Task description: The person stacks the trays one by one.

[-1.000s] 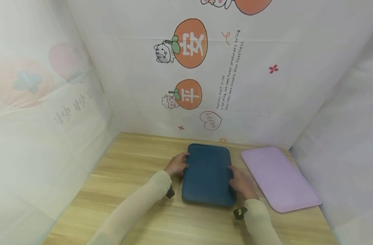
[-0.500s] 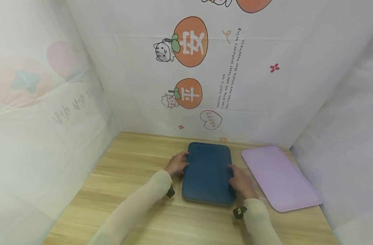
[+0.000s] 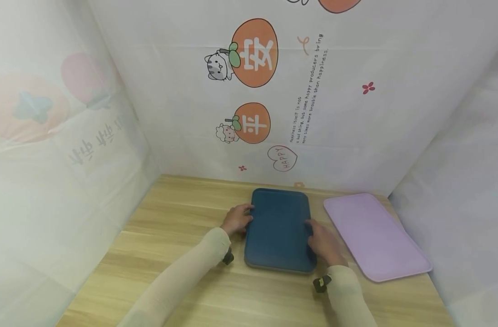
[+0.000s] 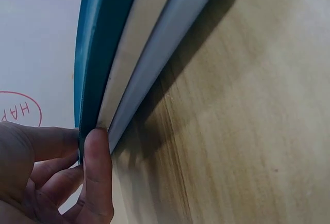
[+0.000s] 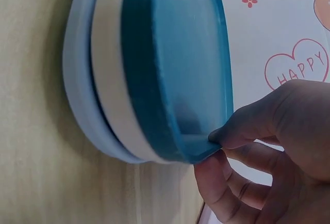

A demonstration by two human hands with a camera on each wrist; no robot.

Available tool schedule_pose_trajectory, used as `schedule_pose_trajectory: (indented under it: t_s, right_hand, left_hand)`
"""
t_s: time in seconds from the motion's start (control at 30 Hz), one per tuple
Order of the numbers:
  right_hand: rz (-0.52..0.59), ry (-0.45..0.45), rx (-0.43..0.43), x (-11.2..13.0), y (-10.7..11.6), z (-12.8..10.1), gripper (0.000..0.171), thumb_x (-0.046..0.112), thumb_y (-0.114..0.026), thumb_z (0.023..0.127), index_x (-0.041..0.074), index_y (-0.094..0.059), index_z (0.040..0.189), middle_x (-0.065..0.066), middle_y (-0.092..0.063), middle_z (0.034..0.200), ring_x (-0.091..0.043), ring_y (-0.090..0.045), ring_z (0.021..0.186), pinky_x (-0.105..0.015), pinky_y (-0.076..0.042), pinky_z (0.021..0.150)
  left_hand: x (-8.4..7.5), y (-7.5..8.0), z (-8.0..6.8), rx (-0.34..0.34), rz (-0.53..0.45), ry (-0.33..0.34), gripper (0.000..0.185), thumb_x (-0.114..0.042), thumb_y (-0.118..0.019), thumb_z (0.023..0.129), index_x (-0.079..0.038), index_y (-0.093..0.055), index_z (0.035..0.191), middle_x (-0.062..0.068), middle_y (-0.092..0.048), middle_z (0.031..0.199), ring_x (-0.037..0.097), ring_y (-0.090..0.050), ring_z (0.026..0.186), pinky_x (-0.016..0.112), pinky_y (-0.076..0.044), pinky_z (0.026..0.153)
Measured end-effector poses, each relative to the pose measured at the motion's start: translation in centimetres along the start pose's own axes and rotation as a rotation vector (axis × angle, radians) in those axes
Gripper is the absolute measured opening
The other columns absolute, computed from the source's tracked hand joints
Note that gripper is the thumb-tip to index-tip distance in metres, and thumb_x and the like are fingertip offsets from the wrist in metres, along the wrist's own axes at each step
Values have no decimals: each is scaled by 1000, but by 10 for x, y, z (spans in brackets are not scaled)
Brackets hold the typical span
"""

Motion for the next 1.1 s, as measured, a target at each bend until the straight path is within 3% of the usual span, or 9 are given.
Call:
schedule_pose_trajectory:
  t_s: [0.1, 0.2, 0.33, 0.43, 0.73, 0.83, 0.97, 1.03, 1.1]
  right_hand:
    - [-1, 0, -1, 0, 0, -1, 54, 0, -57, 100, -4, -56, 153, -34, -49, 161, -51, -65, 129, -65, -55, 100]
    - [-1, 6, -6, -1, -1, -1, 51, 0, -55, 100, -5, -59, 151, -33, -43, 165, -40, -69, 105, -51, -57, 84]
    - [13, 20, -28, -3, -4, -2, 51, 0, -54, 100, -5, -59, 150, -33, -41, 167, -22, -52, 69, -35, -42, 60]
    - [20, 23, -50, -4, -5, -4, 52, -1, -54, 99, -4, -60, 150, -33, -41, 167, -19, -42, 60, -32, -37, 54]
    - [40, 44, -81, -2, -4, -7, 50, -2, -57, 98, -4, -63, 148, -32, -46, 164, -14, -39, 55, -28, -35, 50]
    - [54, 44, -85, -3, -2, -7, 49, 0, -58, 101, -4, -60, 150, -34, -66, 139, -16, -44, 57, -31, -40, 54]
    - [49, 37, -106, -6, 5, -6, 46, 7, -61, 104, -2, -61, 149, -34, -72, 122, -26, -61, 71, -45, -53, 67]
    - [37, 33, -113, -8, 8, -6, 43, 10, -60, 106, -1, -62, 147, -34, -68, 136, -34, -68, 83, -55, -57, 75]
    - [31, 12, -113, -11, 10, -7, 41, 12, -59, 107, 1, -63, 147, -33, -68, 138, -42, -70, 95, -63, -57, 81]
  left_hand:
    - [1, 0, -1, 1, -8, 3, 45, -12, -70, 105, -19, -67, 150, 16, -72, 138, 15, -68, 54, 25, -57, 50]
    - [0, 1, -2, 3, -23, -4, 46, -12, -70, 106, -18, -66, 151, 17, -71, 140, 14, -67, 53, 24, -56, 48]
    - [1, -1, -3, -4, -33, -29, 46, -11, -68, 106, -16, -65, 152, 15, -74, 129, 12, -63, 49, 23, -54, 46]
    - [2, -3, -3, -14, -27, -51, 47, -11, -67, 105, -16, -65, 152, 12, -75, 119, 11, -62, 47, 23, -53, 45]
    - [5, -6, -3, 7, -27, -48, 44, -12, -65, 107, -17, -66, 151, 14, -72, 135, 12, -65, 49, 23, -53, 45]
    - [4, -6, -4, 17, -27, -50, 43, -12, -65, 108, -16, -66, 150, 14, -73, 125, 14, -65, 50, 24, -54, 46]
    - [4, -5, -5, 21, -18, -56, 41, -13, -64, 108, -16, -67, 148, 11, -73, 111, 14, -65, 50, 26, -54, 46]
    - [4, -5, -5, 17, -12, -54, 40, -14, -64, 108, -17, -68, 147, 10, -74, 109, 14, -65, 50, 26, -54, 47]
    - [3, -3, -5, 8, -10, -57, 38, -14, -65, 108, -17, -70, 145, 11, -75, 112, 13, -65, 50, 26, -54, 47]
Point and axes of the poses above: each hand's wrist, its own z-axis towards the middle knuckle, its own y-axis out of the back of the hand, x = y × z, the point moved 10 cm from there along z, towards the middle knuckle
